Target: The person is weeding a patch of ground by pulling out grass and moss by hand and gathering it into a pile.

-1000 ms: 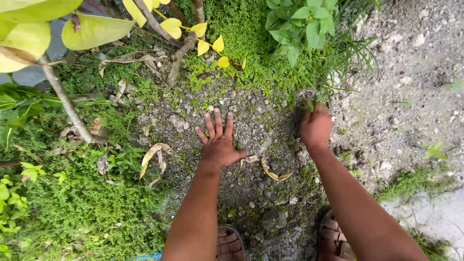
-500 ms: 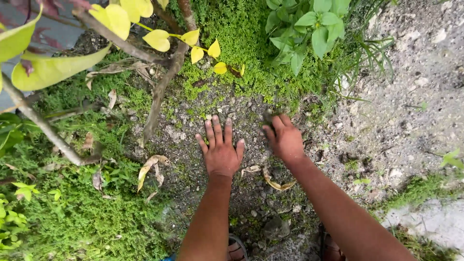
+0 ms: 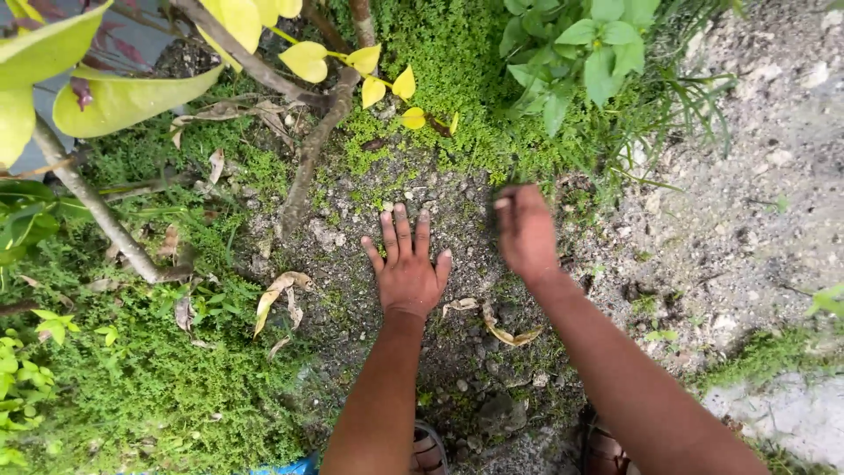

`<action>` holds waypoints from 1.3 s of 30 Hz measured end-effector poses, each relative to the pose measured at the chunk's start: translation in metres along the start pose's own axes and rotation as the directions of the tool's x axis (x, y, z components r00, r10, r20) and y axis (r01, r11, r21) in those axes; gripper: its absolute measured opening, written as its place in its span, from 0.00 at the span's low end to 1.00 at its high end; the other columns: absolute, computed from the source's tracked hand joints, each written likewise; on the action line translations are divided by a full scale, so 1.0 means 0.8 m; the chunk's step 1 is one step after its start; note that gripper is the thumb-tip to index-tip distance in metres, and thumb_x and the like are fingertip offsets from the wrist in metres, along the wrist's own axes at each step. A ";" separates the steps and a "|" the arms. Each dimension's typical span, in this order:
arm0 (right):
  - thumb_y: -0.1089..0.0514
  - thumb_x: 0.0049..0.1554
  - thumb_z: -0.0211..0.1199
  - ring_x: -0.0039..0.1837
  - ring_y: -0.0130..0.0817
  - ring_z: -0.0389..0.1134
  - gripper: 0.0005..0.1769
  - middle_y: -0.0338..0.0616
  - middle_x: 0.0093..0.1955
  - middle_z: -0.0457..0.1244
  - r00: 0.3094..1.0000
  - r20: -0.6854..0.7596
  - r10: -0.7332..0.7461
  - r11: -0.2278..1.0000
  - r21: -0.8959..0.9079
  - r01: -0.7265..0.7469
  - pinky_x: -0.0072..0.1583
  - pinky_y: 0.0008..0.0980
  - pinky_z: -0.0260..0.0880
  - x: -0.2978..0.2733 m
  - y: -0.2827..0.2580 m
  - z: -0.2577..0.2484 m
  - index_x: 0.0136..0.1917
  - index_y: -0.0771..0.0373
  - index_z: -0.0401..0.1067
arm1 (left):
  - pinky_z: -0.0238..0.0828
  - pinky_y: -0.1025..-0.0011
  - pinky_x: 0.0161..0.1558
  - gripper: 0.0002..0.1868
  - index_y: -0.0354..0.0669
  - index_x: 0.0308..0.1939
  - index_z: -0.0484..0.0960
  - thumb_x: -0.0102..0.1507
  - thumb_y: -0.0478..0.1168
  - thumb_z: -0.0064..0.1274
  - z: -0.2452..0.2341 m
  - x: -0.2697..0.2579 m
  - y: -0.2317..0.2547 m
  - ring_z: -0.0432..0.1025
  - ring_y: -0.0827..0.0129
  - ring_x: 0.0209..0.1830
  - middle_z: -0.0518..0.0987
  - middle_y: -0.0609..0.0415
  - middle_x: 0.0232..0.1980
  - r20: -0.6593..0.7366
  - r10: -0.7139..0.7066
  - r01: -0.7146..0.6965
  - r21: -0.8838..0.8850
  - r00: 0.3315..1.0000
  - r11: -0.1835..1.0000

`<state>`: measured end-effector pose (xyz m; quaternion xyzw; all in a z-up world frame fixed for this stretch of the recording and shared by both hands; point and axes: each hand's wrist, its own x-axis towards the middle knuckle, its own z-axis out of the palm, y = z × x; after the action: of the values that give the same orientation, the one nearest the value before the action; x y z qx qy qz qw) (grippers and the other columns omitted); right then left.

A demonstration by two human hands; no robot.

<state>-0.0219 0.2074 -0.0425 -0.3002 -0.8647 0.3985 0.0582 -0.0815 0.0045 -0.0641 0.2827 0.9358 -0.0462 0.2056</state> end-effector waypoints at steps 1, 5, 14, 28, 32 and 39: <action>0.52 0.64 0.61 0.62 0.52 0.65 0.19 0.54 0.57 0.63 0.996 0.074 0.056 0.996 -0.075 -0.050 0.65 0.50 0.65 -0.002 -0.028 -0.002 0.65 0.59 0.66 | 0.16 0.31 0.74 0.41 0.60 0.84 0.34 0.69 0.67 0.16 -0.002 0.000 0.000 0.21 0.48 0.85 0.26 0.46 0.86 0.023 -0.005 0.005 0.012 1.000 1.000; 0.42 0.55 0.69 0.58 0.53 0.62 0.20 0.48 0.52 0.58 0.985 0.033 -0.172 0.933 -0.316 0.173 0.61 0.49 0.64 0.001 0.022 0.049 0.50 0.59 0.71 | 0.15 0.30 0.73 0.41 0.58 0.84 0.35 0.70 0.67 0.15 -0.001 -0.001 0.000 0.21 0.47 0.85 0.26 0.44 0.86 0.008 0.011 -0.011 0.015 1.000 1.000; 0.53 0.69 0.59 0.55 0.55 0.72 0.10 0.53 0.48 0.68 0.964 -0.119 0.239 0.968 -0.055 -0.246 0.56 0.53 0.73 0.017 0.056 -0.047 0.52 0.62 0.72 | 0.15 0.34 0.75 0.47 0.58 0.84 0.35 0.66 0.76 0.07 -0.059 -0.011 -0.002 0.18 0.50 0.85 0.22 0.47 0.85 0.173 0.044 -0.046 0.008 0.984 0.999; 0.48 0.53 0.75 0.69 0.59 0.62 0.45 0.63 0.68 0.53 0.995 0.101 -0.025 0.936 -0.346 0.059 0.65 0.53 0.71 0.064 -0.144 -0.011 0.77 0.54 0.57 | 0.19 0.36 0.77 0.52 0.63 0.83 0.38 0.62 0.82 0.17 -0.091 -0.007 -0.023 0.20 0.46 0.85 0.23 0.47 0.85 0.247 0.163 -0.150 -0.070 0.955 0.986; 0.40 0.56 0.70 0.69 0.59 0.64 0.36 0.56 0.69 0.59 0.948 0.318 -0.013 0.845 -0.503 0.180 0.64 0.54 0.71 0.133 -0.032 0.035 0.71 0.53 0.62 | 0.19 0.38 0.77 0.51 0.64 0.83 0.37 0.63 0.81 0.15 -0.081 -0.001 -0.030 0.22 0.47 0.85 0.24 0.49 0.86 0.200 0.194 -0.177 -0.099 0.960 0.979; 0.58 0.57 0.70 0.50 0.49 0.74 0.08 0.47 0.43 0.71 0.943 -0.069 -0.326 0.917 -0.265 0.298 0.53 0.46 0.73 0.115 -0.020 0.014 0.51 0.55 0.78 | 0.20 0.38 0.77 0.49 0.68 0.83 0.36 0.62 0.81 0.16 -0.075 0.002 -0.035 0.23 0.49 0.85 0.24 0.53 0.86 0.213 0.181 -0.152 -0.145 0.960 0.978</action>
<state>-0.1079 0.2438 -0.0510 -0.1852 -0.9403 0.2539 0.1306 -0.1196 -0.0059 -0.0106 0.3397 0.8803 -0.0006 0.3313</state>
